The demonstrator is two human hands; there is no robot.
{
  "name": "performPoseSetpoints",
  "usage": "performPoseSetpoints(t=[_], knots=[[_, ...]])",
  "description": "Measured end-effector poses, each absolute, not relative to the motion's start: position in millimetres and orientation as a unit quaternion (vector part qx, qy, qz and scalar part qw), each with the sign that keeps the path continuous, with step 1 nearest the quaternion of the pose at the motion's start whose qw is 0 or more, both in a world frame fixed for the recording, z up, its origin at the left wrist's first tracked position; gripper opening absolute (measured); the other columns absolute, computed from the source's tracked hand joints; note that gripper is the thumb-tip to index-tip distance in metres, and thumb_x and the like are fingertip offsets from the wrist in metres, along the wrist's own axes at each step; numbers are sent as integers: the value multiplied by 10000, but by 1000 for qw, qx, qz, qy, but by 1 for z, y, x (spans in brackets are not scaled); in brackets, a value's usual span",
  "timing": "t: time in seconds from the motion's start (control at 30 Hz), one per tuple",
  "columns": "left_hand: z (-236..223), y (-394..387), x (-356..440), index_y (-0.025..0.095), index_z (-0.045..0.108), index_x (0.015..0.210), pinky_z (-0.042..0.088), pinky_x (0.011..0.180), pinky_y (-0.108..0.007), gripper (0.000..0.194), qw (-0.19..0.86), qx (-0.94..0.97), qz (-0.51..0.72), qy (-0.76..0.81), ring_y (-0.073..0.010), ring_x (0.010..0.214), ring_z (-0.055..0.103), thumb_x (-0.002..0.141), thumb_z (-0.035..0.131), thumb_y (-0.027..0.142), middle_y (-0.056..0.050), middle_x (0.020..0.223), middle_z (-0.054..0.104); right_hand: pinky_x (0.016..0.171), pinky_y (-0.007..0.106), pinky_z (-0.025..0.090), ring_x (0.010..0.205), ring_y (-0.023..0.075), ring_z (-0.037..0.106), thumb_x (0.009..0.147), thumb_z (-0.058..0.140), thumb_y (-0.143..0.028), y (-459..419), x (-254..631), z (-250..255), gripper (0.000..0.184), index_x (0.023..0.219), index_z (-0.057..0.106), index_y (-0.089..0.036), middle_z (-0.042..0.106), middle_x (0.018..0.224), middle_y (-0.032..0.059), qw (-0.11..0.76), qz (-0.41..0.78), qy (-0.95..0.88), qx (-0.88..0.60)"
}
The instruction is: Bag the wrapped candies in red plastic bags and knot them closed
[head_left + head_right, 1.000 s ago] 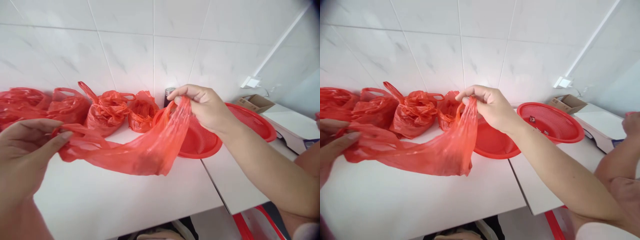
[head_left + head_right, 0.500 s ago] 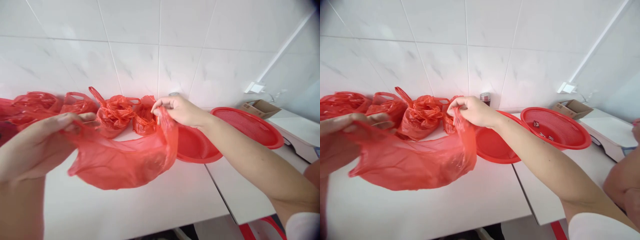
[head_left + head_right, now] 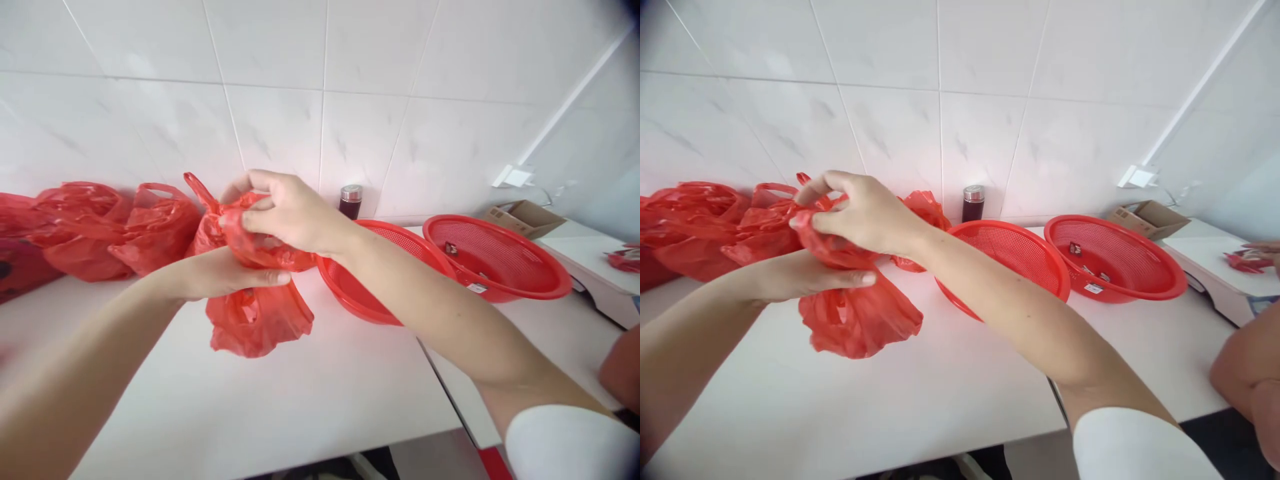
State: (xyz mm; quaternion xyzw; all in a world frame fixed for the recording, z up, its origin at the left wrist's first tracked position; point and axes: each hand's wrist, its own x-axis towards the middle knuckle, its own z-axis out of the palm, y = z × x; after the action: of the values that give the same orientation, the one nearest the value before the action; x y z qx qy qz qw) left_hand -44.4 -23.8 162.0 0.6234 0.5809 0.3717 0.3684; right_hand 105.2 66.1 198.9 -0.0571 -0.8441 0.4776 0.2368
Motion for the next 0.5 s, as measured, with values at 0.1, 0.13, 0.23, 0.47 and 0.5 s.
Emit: performPoseSetpoints(t=[0.1,0.13,0.23,0.47,0.5], knots=[[156,-19,-42,228,677,1149,568,865,-341,315,417,592,400,561,-256,1155,612,911,567,403,-55,1234,682,804,214,531,911,98,627,909,545,-211,53,109,190,356,1240,443,-295,663,995,-62,322,423,-842,-88],[155,-20,-44,219,665,1164,580,840,-342,323,431,568,443,543,-257,1125,628,925,545,400,-61,1227,686,862,239,523,1006,119,614,905,574,-246,51,115,181,437,1299,394,-305,647,1118,-37,349,413,-835,-106],[156,-25,-54,191,663,1150,606,725,-302,322,474,515,506,505,-232,941,700,929,550,396,-68,1109,737,968,335,492,1251,213,504,792,733,-380,47,134,133,699,1374,351,-319,510,1390,23,323,443,-821,-157],[158,-24,-68,176,685,1126,603,636,-247,410,442,494,468,585,-199,818,717,885,586,492,-37,1019,759,563,268,527,678,191,676,829,639,-345,43,126,50,206,960,601,-191,696,775,27,56,556,-791,-247],[157,-24,-72,171,678,1143,604,633,-252,427,430,483,477,595,-198,803,716,882,588,496,-36,991,762,559,257,520,659,181,673,827,635,-341,43,125,53,204,961,596,-191,691,759,21,69,539,-801,-252]])
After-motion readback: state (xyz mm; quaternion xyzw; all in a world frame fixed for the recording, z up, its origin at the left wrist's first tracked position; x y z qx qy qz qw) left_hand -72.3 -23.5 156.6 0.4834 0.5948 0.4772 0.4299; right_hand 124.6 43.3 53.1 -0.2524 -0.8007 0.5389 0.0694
